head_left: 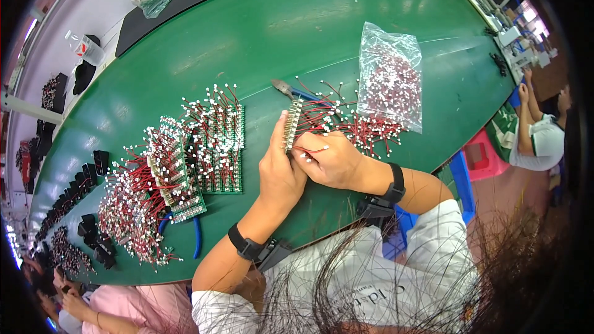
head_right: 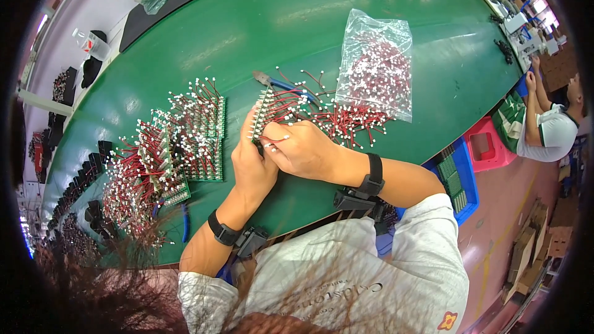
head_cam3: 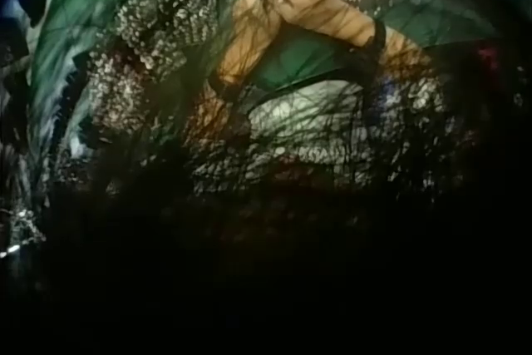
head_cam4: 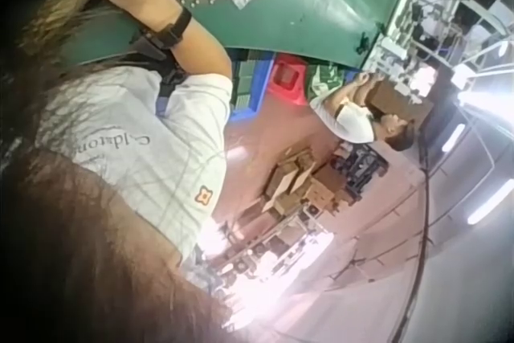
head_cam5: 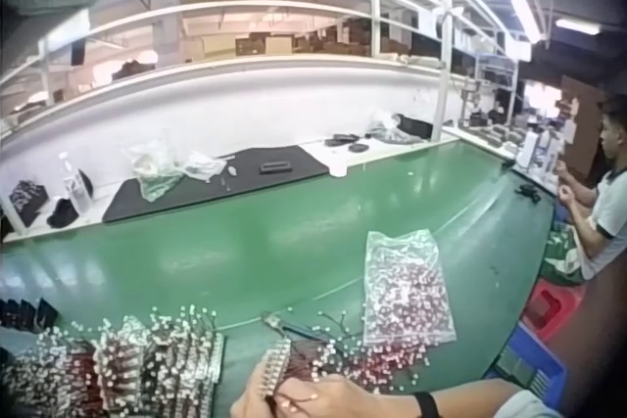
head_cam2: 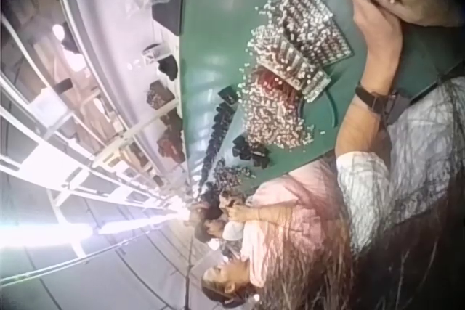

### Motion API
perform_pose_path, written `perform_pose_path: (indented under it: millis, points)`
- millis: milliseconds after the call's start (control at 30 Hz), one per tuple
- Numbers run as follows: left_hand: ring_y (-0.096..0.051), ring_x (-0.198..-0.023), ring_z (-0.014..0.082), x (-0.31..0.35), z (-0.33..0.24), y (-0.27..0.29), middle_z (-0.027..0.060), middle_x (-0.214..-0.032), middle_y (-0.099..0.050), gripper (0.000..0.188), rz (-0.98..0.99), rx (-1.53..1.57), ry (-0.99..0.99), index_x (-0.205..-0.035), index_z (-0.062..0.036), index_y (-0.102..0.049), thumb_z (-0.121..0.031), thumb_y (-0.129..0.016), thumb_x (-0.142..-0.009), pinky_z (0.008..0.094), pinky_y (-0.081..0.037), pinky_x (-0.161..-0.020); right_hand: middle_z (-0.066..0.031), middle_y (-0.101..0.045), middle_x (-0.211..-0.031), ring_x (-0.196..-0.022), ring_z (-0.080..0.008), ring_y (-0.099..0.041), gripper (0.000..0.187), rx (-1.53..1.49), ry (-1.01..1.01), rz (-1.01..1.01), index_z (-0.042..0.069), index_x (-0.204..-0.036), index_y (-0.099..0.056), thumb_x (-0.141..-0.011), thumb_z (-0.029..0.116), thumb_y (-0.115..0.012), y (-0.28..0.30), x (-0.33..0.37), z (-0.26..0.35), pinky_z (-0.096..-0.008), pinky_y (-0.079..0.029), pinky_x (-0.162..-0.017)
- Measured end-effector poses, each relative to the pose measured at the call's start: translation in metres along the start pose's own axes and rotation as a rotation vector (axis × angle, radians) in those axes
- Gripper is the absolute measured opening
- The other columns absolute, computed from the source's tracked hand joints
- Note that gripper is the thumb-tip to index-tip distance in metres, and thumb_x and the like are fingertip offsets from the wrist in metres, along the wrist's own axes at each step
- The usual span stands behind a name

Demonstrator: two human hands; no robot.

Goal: The person assembles circuit boards by inserting wires into connectors by hand and trimming the excess wire with shears. They then set the completed circuit board aside on the table.

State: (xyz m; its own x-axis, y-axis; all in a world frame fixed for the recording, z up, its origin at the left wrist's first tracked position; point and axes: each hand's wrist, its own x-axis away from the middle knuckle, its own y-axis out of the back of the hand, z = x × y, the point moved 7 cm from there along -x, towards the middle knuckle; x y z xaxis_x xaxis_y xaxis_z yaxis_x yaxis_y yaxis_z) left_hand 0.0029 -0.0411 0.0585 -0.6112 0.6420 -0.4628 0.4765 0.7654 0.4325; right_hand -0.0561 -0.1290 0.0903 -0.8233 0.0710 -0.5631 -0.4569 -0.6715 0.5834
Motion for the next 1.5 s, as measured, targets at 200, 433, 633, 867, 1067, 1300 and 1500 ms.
perform_pose_path:
  millis: [200, 433, 633, 867, 1067, 1300, 1500]
  points:
    - [-0.063, -0.111, 0.0414, 0.000, -0.001, 0.004, 0.0306, -0.133, -0.052, 0.060, -0.008, -0.008, -0.014, -0.140, 0.0097, -0.036, 0.005, -0.059, -0.085, 0.0411, -0.053, -0.091, -0.0135, -0.063, -0.067, -0.059, -0.0338, -0.064, 0.013, -0.007, -0.024, 0.054, 0.003, -0.093, -0.054, -0.084, 0.006, -0.063, -0.002, 0.000, 0.000, -0.0421, -0.050, -0.052]
    - [-0.068, -0.101, 0.0363, -0.002, 0.005, 0.007, 0.0266, -0.118, -0.063, 0.056, -0.010, 0.025, 0.067, -0.138, 0.0070, -0.043, 0.005, -0.058, -0.084, 0.0383, -0.054, -0.084, -0.0128, -0.064, -0.067, -0.058, -0.0325, -0.064, 0.014, 0.057, -0.006, 0.108, 0.005, -0.090, -0.056, -0.083, 0.013, -0.065, 0.004, -0.003, -0.002, -0.0419, -0.050, -0.051]
    - [-0.067, -0.092, 0.0191, 0.002, 0.036, 0.011, 0.0138, -0.106, -0.068, 0.038, -0.205, 0.360, 0.340, -0.128, 0.0053, -0.051, 0.000, -0.058, -0.090, 0.0308, -0.053, -0.079, -0.0137, -0.063, -0.067, -0.058, -0.0336, -0.063, 0.019, 0.108, -0.071, 0.151, 0.006, -0.089, -0.056, -0.079, 0.018, -0.067, 0.013, -0.006, -0.012, -0.0427, -0.049, -0.051]
    - [-0.061, -0.089, 0.0110, 0.010, 0.059, 0.012, 0.0057, -0.102, -0.065, 0.023, -0.346, 0.857, 0.645, -0.108, -0.0009, -0.057, 0.002, -0.062, -0.086, 0.0254, -0.049, -0.079, -0.0138, -0.061, -0.069, -0.058, -0.0351, -0.061, 0.018, 0.113, -0.173, 0.194, 0.005, -0.098, -0.054, -0.086, 0.017, -0.059, 0.017, -0.005, -0.036, -0.0449, -0.047, -0.052]
    - [-0.061, -0.090, 0.0121, 0.005, 0.058, 0.011, 0.0052, -0.102, -0.064, 0.032, -0.320, 0.956, 0.573, -0.115, -0.0021, -0.052, 0.004, -0.061, -0.085, 0.0271, -0.050, -0.080, -0.0165, -0.061, -0.071, -0.059, -0.0372, -0.060, 0.010, 0.141, -0.130, 0.144, 0.003, -0.100, -0.052, -0.092, 0.008, -0.054, 0.017, -0.006, -0.034, -0.0455, -0.047, -0.053]
    - [-0.067, -0.093, 0.0235, 0.001, 0.048, 0.005, 0.0121, -0.109, -0.064, 0.038, -0.230, 0.968, 0.600, -0.118, -0.0012, -0.048, 0.007, -0.060, -0.083, 0.0380, -0.059, -0.078, -0.0169, -0.061, -0.069, -0.057, -0.0378, -0.060, 0.010, 0.100, -0.170, 0.080, 0.002, -0.099, -0.051, -0.091, 0.008, -0.055, 0.020, -0.006, -0.033, -0.0459, -0.047, -0.051]
    - [-0.066, -0.096, 0.0212, 0.003, 0.050, 0.004, 0.0101, -0.110, -0.065, 0.043, -0.226, 0.963, 0.597, -0.121, -0.0039, -0.049, 0.009, -0.062, -0.081, 0.0367, -0.055, -0.085, -0.0160, -0.061, -0.068, -0.055, -0.0376, -0.060, 0.013, 0.121, -0.137, 0.083, 0.002, -0.097, -0.050, -0.089, 0.008, -0.058, 0.018, -0.008, -0.031, -0.0457, -0.046, -0.048]
